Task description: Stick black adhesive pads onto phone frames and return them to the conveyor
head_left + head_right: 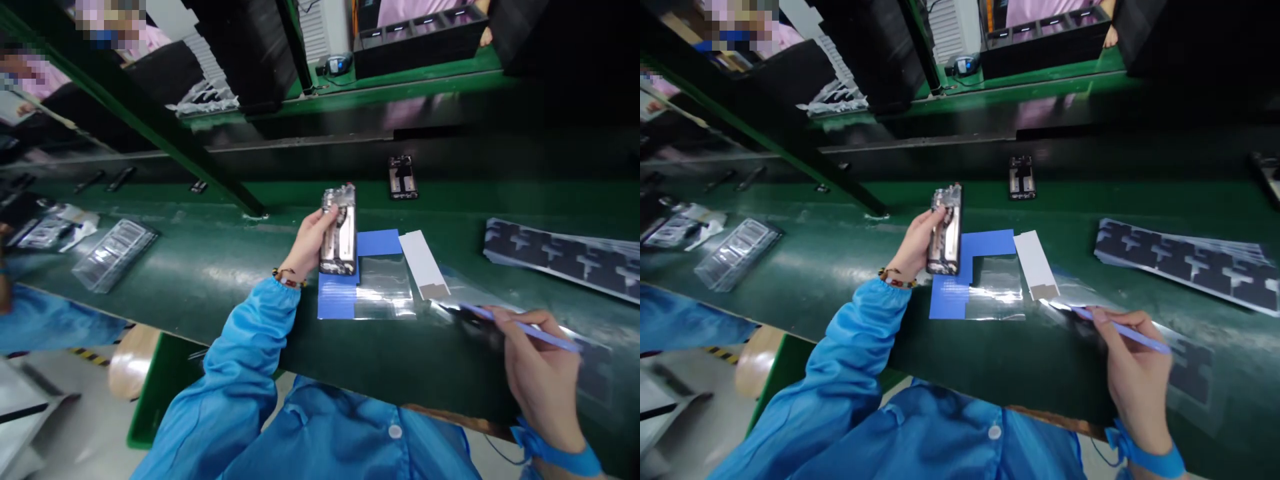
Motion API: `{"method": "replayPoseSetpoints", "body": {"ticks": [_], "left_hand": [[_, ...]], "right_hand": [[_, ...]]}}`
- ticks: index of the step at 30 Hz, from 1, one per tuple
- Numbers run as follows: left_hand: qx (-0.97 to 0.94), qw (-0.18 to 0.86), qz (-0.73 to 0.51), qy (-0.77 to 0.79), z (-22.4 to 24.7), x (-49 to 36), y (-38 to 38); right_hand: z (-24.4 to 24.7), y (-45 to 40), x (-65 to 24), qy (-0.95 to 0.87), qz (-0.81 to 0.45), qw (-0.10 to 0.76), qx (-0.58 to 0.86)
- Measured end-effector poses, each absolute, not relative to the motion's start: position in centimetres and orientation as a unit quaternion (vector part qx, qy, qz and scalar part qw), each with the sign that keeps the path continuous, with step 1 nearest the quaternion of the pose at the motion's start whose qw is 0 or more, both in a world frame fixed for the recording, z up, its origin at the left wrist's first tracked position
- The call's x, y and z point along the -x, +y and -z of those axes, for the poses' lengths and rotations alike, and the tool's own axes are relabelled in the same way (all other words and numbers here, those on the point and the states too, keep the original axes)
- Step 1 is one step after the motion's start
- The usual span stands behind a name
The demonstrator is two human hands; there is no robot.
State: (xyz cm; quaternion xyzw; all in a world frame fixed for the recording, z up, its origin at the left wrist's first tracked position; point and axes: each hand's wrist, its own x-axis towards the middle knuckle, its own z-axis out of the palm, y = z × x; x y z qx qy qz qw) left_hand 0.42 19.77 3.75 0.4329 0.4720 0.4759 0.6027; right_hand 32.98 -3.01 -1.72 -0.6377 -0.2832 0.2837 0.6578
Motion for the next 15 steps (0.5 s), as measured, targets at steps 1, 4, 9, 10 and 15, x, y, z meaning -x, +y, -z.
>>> {"method": "replayPoseSetpoints", "body": {"ticks": [1, 4, 9, 10, 15], "left_hand": [[-0.428, 0.632, -0.457, 0.458, -3.8, -0.8, 18.6], [-0.471, 0.703, -0.351, 0.401, -3.6, -1.7, 16.1], [-0.612, 0.670, -0.243, 0.344, -1.8, -3.1, 13.6], [-0.623, 0.654, -0.247, 0.352, -1.3, -3.3, 13.4], [-0.666, 0.580, -0.235, 0.407, -0.6, -3.4, 13.2]], "right_hand": [[1.0, -2.2, -33.2, -0.274, -0.279, 0.667, 0.634], [-1.4, 1.5, -32.8, -0.291, -0.259, 0.681, 0.620], [-2.6, 8.4, -29.3, -0.340, -0.311, 0.696, 0.551], [-2.3, 9.1, -28.5, -0.341, -0.334, 0.689, 0.546], [-0.4, 8.3, -27.0, -0.358, -0.363, 0.620, 0.596]]}}
